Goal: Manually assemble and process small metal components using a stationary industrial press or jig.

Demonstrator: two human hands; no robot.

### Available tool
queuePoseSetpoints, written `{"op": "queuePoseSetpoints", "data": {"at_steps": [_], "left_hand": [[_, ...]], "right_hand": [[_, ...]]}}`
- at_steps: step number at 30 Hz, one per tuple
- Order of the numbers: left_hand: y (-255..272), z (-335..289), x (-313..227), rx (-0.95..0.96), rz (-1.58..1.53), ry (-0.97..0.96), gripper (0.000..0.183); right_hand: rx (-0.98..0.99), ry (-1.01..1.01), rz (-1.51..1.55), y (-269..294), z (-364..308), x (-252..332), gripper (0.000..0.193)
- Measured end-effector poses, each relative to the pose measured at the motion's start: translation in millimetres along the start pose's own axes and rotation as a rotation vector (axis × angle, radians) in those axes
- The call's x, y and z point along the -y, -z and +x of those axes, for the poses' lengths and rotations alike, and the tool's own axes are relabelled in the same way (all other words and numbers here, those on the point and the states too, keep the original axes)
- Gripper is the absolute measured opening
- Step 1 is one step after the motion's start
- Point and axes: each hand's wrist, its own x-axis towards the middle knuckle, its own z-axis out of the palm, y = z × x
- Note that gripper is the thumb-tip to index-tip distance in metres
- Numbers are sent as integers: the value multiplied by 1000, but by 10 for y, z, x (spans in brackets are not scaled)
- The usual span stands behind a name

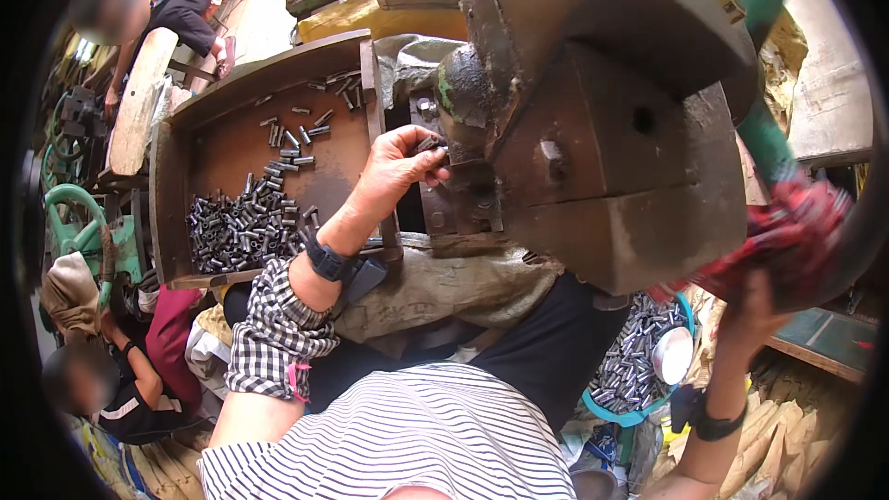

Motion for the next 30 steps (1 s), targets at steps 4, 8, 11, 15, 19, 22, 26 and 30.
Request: {"op": "queuePoseSetpoints", "data": {"at_steps": [4,8,11,15,19,22,26,30], "left_hand": [[-154,19,-71,-99,132,-29,12],[25,-49,-208,-92,302,123,14],[85,-169,-302,-83,367,157,20],[95,-140,-219,-3,177,120,30],[-26,-138,-299,44,-130,85,32],[17,-109,-264,99,-97,163,33],[-21,-103,-291,80,-82,212,32],[-169,-79,-361,29,-77,171,30]], "right_hand": [[-27,-102,67,62,61,118,60],[-79,-250,38,68,293,355,60],[-51,-415,196,-19,622,648,59],[-31,-378,118,70,384,850,59],[-5,-360,42,752,616,624,60],[11,-347,-11,1314,739,285,61],[40,-327,-82,2134,1030,-30,61],[70,-319,-159,2320,1214,-40,62]]}}
